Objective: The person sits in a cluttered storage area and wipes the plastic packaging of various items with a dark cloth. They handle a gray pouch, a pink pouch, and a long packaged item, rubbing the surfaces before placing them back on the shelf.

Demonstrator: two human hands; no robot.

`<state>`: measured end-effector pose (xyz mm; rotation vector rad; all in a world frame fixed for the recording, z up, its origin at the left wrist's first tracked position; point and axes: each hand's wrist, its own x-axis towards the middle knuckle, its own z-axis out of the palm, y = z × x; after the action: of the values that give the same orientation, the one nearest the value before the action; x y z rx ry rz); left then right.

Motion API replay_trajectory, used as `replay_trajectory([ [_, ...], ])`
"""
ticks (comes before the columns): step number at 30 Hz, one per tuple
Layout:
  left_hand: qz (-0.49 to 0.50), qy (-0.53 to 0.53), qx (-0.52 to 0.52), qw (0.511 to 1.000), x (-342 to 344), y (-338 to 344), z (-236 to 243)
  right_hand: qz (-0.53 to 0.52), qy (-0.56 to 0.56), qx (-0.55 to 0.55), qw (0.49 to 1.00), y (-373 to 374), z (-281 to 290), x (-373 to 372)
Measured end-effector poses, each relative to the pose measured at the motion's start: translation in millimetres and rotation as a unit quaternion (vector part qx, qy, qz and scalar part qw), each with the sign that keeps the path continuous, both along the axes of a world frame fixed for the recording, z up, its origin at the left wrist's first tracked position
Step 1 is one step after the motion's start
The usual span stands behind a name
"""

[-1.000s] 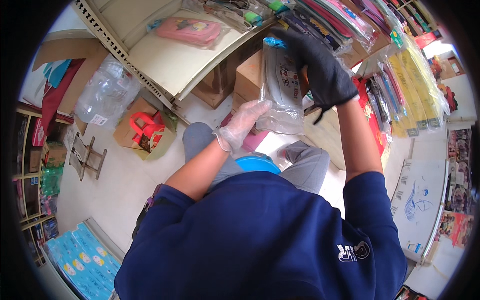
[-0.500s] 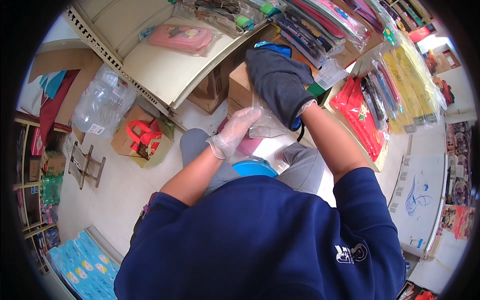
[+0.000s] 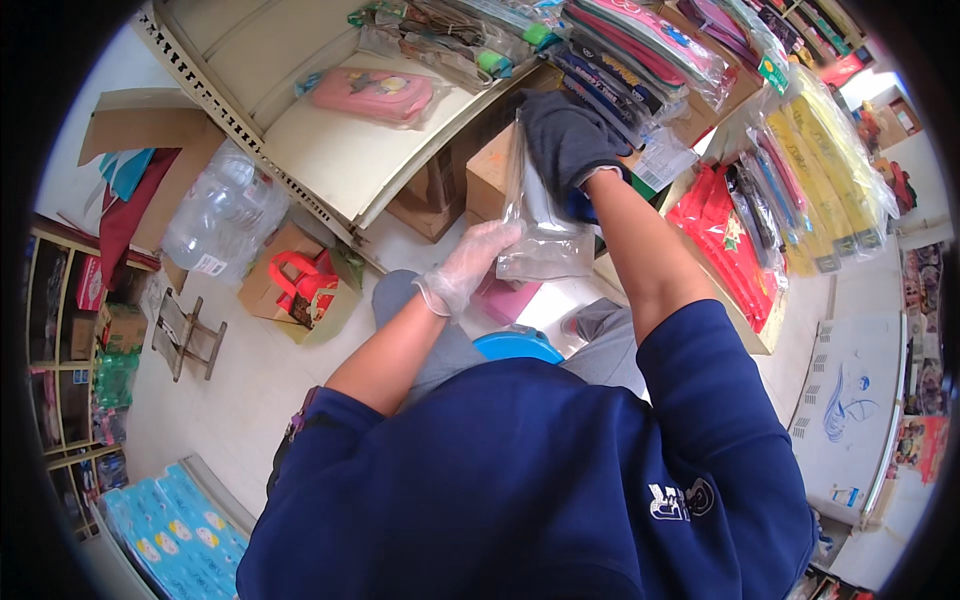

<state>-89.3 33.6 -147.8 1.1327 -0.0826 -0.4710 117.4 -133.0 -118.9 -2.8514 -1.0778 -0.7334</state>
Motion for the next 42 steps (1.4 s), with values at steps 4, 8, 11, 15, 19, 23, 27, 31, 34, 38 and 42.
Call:
replay_trajectory([
  [4,0.013,-0.004,0.021,1.0,0.1,5.4,1.6,0.113,0.054,0.154,0.98,-10.3,66.7,-38.4],
  [8,0.032,0.014,0.004,0.999,-3.0,-7.3,4.8,0.194,0.198,0.321,0.906,-32.6,67.7,-39.5],
  [11,0.036,0.02,0.006,0.999,-4.7,-11.9,4.6,0.073,0.196,0.276,0.938,-16.2,59.9,-56.7],
  [15,0.046,0.022,-0.008,0.999,-7.6,-0.5,4.2,0.061,0.007,0.011,0.998,28.9,116.5,-159.5],
  [19,-0.006,0.0,-0.004,1.0,1.4,-0.7,-12.6,0.012,-0.108,-0.006,0.994,10.3,39.3,-122.9],
  [23,0.019,0.021,-0.01,1.0,-3.2,-0.7,-0.1,-0.046,-0.15,-0.094,0.983,12.7,34.1,-86.1],
  [27,0.011,0.022,0.005,1.0,1.8,3.3,-4.3,-0.015,-0.045,0.074,0.996,-2.1,8.7,-39.5],
  [31,-0.024,0.03,0.067,0.997,15.2,41.0,16.0,0.071,0.05,0.198,0.976,-21.8,43.3,-53.5],
  [34,-0.185,-0.022,0.189,0.964,50.5,76.6,24.0,0.099,0.075,0.239,0.963,-53.9,67.1,-66.8],
  [38,-0.311,-0.061,0.34,0.885,89.8,93.7,30.1,0.062,0.081,0.268,0.958,-97.0,81.8,-79.4],
  [42,-0.371,-0.063,0.474,0.796,108.7,89.8,68.6,0.027,0.074,0.287,0.955,-128.7,82.9,-103.8],
])
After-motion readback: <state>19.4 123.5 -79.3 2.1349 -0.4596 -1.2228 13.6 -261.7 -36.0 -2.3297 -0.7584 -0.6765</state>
